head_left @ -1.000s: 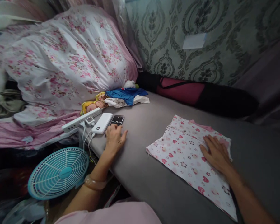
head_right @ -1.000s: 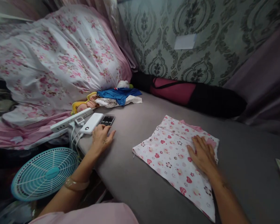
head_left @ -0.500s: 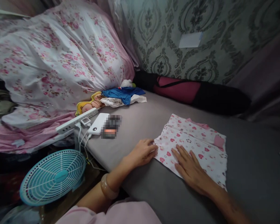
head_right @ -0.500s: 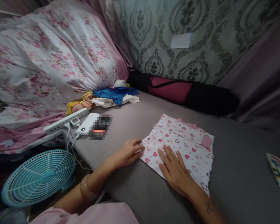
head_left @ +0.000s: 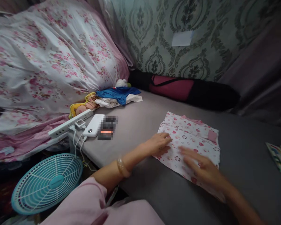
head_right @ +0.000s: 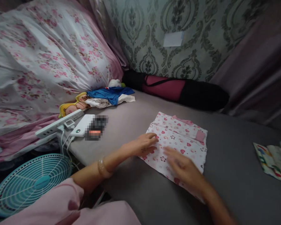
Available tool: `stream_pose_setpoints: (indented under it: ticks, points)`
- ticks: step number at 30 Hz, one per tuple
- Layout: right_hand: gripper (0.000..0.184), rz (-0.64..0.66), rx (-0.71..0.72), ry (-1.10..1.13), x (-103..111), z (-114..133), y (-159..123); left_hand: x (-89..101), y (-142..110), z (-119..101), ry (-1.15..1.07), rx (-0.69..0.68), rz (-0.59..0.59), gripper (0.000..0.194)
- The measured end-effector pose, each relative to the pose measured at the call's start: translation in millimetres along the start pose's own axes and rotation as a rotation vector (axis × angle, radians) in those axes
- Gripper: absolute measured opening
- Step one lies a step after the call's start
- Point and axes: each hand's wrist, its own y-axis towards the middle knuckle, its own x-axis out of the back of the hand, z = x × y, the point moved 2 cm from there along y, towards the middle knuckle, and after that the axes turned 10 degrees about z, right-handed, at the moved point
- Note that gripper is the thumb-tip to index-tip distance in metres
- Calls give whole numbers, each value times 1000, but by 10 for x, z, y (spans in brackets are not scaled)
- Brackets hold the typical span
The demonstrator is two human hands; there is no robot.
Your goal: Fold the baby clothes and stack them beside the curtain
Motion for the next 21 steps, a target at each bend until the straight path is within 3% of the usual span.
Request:
stream_pose_setpoints:
  ticks: [3,4,7,10,14,18,21]
  points:
    - [52,-352,-209,-211,286,-613,198,-56,379,39,43,-15,41,41]
    - [55,-399,-283,-282,344,-781,239,-88,500,65,65,5,48,47]
    - [59,-342,-426,-422,399,-1052,313,-180,830,162,126,99,34,60]
    - [59,-269,-466,-495,367,-1005,409,-235,1099,266,169,189,-7,64]
    - [58,-232,-462,-497,311,-758,691,-256,1350,395,229,327,-50,56]
    - [57,-149,-494,-401,235,-604,1010,-285,1474,506,239,421,-97,55]
    - [59,-131,-519,-370,202,-634,1100,-348,1501,596,215,419,-89,59]
